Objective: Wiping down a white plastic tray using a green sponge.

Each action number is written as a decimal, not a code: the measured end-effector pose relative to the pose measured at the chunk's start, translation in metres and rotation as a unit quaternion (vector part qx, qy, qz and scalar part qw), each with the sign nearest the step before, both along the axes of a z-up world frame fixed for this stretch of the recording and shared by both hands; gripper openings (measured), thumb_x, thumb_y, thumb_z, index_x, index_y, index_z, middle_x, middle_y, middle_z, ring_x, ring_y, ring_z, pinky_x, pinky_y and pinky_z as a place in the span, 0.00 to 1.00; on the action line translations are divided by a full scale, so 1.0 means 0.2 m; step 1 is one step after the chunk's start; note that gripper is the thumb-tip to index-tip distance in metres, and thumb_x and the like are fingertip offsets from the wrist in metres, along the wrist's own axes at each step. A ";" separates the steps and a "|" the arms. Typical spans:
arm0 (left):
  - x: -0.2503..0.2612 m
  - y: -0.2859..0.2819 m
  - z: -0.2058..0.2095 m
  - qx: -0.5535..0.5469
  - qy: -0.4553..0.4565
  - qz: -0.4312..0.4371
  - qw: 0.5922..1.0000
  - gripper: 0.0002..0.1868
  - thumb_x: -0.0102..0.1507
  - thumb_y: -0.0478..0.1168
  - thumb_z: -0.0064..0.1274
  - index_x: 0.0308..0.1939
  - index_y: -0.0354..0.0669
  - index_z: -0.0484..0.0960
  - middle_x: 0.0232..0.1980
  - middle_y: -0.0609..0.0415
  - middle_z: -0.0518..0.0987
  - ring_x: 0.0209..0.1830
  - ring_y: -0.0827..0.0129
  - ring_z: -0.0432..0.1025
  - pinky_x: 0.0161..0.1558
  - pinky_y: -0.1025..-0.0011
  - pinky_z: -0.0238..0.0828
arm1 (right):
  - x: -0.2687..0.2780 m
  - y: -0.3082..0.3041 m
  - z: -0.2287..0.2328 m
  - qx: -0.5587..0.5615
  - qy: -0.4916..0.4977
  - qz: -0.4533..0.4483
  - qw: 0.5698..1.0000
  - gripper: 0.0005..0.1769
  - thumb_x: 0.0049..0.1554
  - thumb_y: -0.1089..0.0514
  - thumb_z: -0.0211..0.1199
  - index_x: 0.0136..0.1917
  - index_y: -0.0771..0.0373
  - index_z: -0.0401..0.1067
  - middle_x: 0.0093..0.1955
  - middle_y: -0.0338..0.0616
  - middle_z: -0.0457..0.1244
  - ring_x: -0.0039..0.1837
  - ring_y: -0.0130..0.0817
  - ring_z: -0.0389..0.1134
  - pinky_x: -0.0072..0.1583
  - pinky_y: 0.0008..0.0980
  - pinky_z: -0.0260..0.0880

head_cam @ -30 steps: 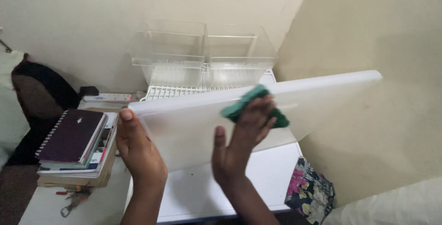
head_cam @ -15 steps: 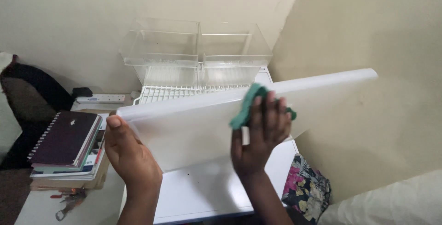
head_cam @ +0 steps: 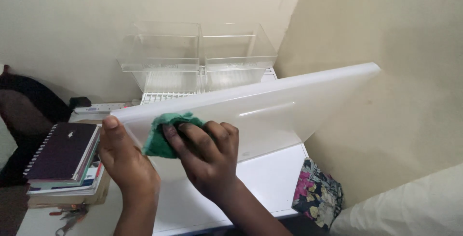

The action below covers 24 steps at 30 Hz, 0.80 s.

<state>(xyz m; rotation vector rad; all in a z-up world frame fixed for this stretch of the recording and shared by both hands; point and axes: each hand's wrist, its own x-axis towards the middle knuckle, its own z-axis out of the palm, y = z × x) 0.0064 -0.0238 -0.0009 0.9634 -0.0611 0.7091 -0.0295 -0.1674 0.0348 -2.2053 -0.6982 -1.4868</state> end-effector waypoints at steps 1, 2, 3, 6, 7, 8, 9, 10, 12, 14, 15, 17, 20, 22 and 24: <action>-0.01 0.00 0.00 -0.008 0.014 -0.003 1.000 0.23 0.71 0.60 0.51 0.45 0.43 0.73 0.45 0.58 0.75 0.50 0.74 0.72 0.58 0.69 0.70 | -0.01 -0.01 0.01 -0.029 -0.007 -0.003 1.000 0.18 0.58 0.58 0.71 0.62 0.52 0.80 0.59 0.35 0.65 0.59 0.37 0.61 0.61 0.41 0.57; 0.00 0.01 -0.02 -0.007 0.017 -0.004 1.000 0.23 0.71 0.60 0.51 0.45 0.43 0.73 0.45 0.58 0.75 0.50 0.74 0.72 0.58 0.69 0.70 | 0.00 -0.05 0.00 -0.028 -0.004 -0.005 1.000 0.18 0.58 0.58 0.71 0.62 0.52 0.80 0.59 0.35 0.65 0.59 0.37 0.61 0.61 0.41 0.57; 0.01 0.01 -0.04 -0.006 0.000 -0.007 1.000 0.23 0.74 0.60 0.51 0.46 0.42 0.72 0.47 0.58 0.75 0.52 0.74 0.71 0.62 0.69 0.69 | 0.00 -0.10 -0.01 0.000 -0.002 -0.027 1.000 0.18 0.57 0.59 0.70 0.61 0.52 0.80 0.59 0.37 0.65 0.60 0.39 0.61 0.63 0.41 0.58; 0.01 0.01 -0.05 0.016 0.011 -0.003 1.000 0.24 0.75 0.60 0.51 0.46 0.43 0.71 0.46 0.59 0.73 0.53 0.74 0.71 0.64 0.68 0.70 | 0.05 -0.30 -0.08 0.076 -0.001 -0.084 0.994 0.20 0.56 0.62 0.66 0.62 0.52 0.78 0.59 0.40 0.63 0.62 0.42 0.61 0.65 0.40 0.60; 0.01 0.02 -0.04 0.041 0.035 0.010 0.998 0.24 0.74 0.62 0.50 0.45 0.44 0.71 0.44 0.59 0.73 0.51 0.74 0.71 0.62 0.67 0.72 | 0.08 -0.38 -0.12 0.128 -0.005 -0.113 0.985 0.23 0.55 0.65 0.63 0.64 0.54 0.77 0.60 0.42 0.62 0.63 0.44 0.61 0.65 0.39 0.61; 0.02 0.02 -0.06 0.042 0.036 0.010 0.998 0.24 0.74 0.62 0.50 0.45 0.44 0.71 0.44 0.59 0.73 0.51 0.74 0.71 0.62 0.67 0.72 | 0.09 -0.44 -0.14 0.128 -0.004 -0.112 0.985 0.23 0.55 0.65 0.63 0.64 0.54 0.77 0.60 0.42 0.62 0.63 0.44 0.61 0.65 0.39 0.61; 0.04 0.03 -0.07 0.032 0.008 0.003 0.999 0.24 0.75 0.61 0.52 0.49 0.43 0.71 0.48 0.59 0.72 0.55 0.74 0.69 0.66 0.67 0.68 | 0.10 -0.50 -0.16 0.178 0.005 -0.115 0.977 0.26 0.54 0.67 0.59 0.66 0.55 0.75 0.60 0.44 0.60 0.63 0.44 0.60 0.65 0.38 0.62; 0.05 0.03 -0.08 0.023 -0.020 -0.004 1.000 0.24 0.77 0.60 0.54 0.53 0.43 0.71 0.52 0.58 0.71 0.58 0.74 0.67 0.70 0.67 0.65 | 0.11 -0.57 -0.18 0.228 0.013 -0.118 0.966 0.29 0.53 0.70 0.55 0.67 0.57 0.73 0.60 0.46 0.58 0.64 0.44 0.60 0.65 0.37 0.63; 0.04 0.02 -0.06 0.022 -0.007 -0.004 1.000 0.24 0.75 0.61 0.54 0.53 0.44 0.71 0.53 0.58 0.72 0.60 0.74 0.68 0.71 0.67 0.65 | 0.14 -0.60 -0.27 0.263 0.024 -0.108 0.958 0.26 0.56 0.70 0.53 0.66 0.57 0.71 0.58 0.46 0.57 0.62 0.42 0.61 0.64 0.36 0.65; 0.05 0.01 -0.05 0.020 0.005 -0.005 1.000 0.25 0.73 0.62 0.54 0.53 0.45 0.71 0.54 0.57 0.73 0.61 0.73 0.69 0.71 0.66 0.65 | 0.15 -0.58 -0.30 0.296 0.033 -0.099 0.949 0.23 0.58 0.71 0.52 0.65 0.57 0.70 0.57 0.46 0.56 0.61 0.40 0.61 0.64 0.35 0.67; 0.04 0.01 -0.05 0.042 0.007 0.003 0.999 0.26 0.73 0.63 0.53 0.53 0.45 0.71 0.53 0.56 0.73 0.62 0.71 0.69 0.72 0.63 0.66 | 0.13 -0.54 -0.28 0.293 0.052 -0.082 0.951 0.23 0.57 0.70 0.52 0.64 0.58 0.70 0.54 0.46 0.58 0.58 0.39 0.63 0.61 0.36 0.68; 0.03 0.01 -0.06 0.064 0.011 0.010 0.998 0.27 0.73 0.65 0.52 0.53 0.44 0.71 0.53 0.56 0.72 0.63 0.70 0.70 0.73 0.61 0.67 | 0.08 -0.44 -0.21 0.290 0.072 -0.067 0.952 0.22 0.56 0.70 0.52 0.62 0.58 0.70 0.52 0.46 0.59 0.56 0.39 0.64 0.58 0.37 0.70; 0.02 0.01 -0.06 0.065 0.042 0.032 0.996 0.28 0.74 0.65 0.50 0.54 0.43 0.70 0.54 0.54 0.71 0.64 0.69 0.69 0.73 0.61 0.65 | 0.02 -0.35 -0.12 0.238 0.125 -0.018 0.963 0.27 0.51 0.69 0.51 0.64 0.63 0.71 0.50 0.48 0.62 0.53 0.41 0.67 0.55 0.39 0.71; 0.00 0.01 -0.04 0.090 0.012 0.036 0.995 0.30 0.76 0.66 0.48 0.56 0.41 0.69 0.56 0.52 0.70 0.67 0.66 0.68 0.76 0.61 0.63 | 0.05 -0.41 -0.15 0.183 0.122 -0.025 0.975 0.25 0.52 0.67 0.53 0.63 0.65 0.71 0.49 0.51 0.63 0.50 0.43 0.69 0.53 0.38 0.72; 0.00 0.01 -0.04 0.104 0.011 0.050 0.993 0.30 0.76 0.66 0.48 0.56 0.40 0.68 0.56 0.52 0.69 0.66 0.66 0.67 0.76 0.61 0.62 | 0.06 -0.53 -0.11 0.176 0.092 -0.060 0.978 0.24 0.53 0.68 0.52 0.62 0.65 0.72 0.49 0.51 0.64 0.51 0.44 0.69 0.54 0.39 0.72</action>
